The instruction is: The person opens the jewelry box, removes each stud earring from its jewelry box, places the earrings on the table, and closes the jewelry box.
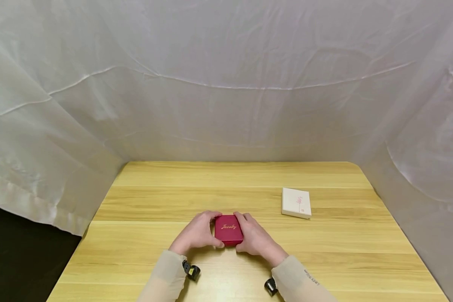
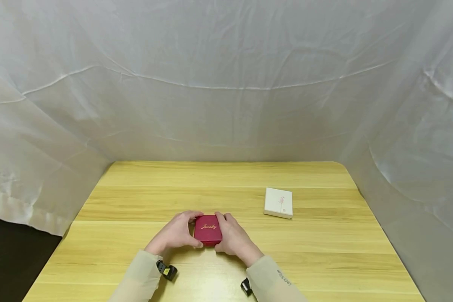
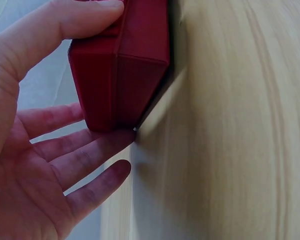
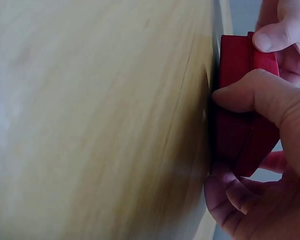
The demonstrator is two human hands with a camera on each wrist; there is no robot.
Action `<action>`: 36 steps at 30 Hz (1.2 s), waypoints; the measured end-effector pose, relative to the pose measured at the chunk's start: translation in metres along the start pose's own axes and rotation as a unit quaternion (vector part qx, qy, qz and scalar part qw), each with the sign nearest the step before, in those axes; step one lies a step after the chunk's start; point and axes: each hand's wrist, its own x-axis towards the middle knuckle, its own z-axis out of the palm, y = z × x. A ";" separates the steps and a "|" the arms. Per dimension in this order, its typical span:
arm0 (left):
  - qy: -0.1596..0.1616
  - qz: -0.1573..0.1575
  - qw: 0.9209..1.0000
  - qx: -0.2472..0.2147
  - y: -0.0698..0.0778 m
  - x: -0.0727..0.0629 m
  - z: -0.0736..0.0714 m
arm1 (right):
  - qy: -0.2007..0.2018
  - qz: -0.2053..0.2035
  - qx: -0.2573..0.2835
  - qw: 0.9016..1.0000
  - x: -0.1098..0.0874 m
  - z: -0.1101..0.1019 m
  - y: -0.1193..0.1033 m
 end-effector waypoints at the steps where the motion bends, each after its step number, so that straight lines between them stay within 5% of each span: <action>1: -0.001 -0.001 1.000 0.002 0.000 0.000 0.000 | 0.001 -0.001 -0.003 1.000 0.000 0.000 0.000; 17: -0.005 -0.008 1.000 0.000 0.001 -0.002 -0.002 | 0.001 -0.001 -0.012 1.000 0.001 -0.001 -0.001; 36: 0.031 0.029 0.999 0.010 0.000 -0.005 0.004 | 0.018 -0.021 -0.030 0.999 0.002 -0.002 0.001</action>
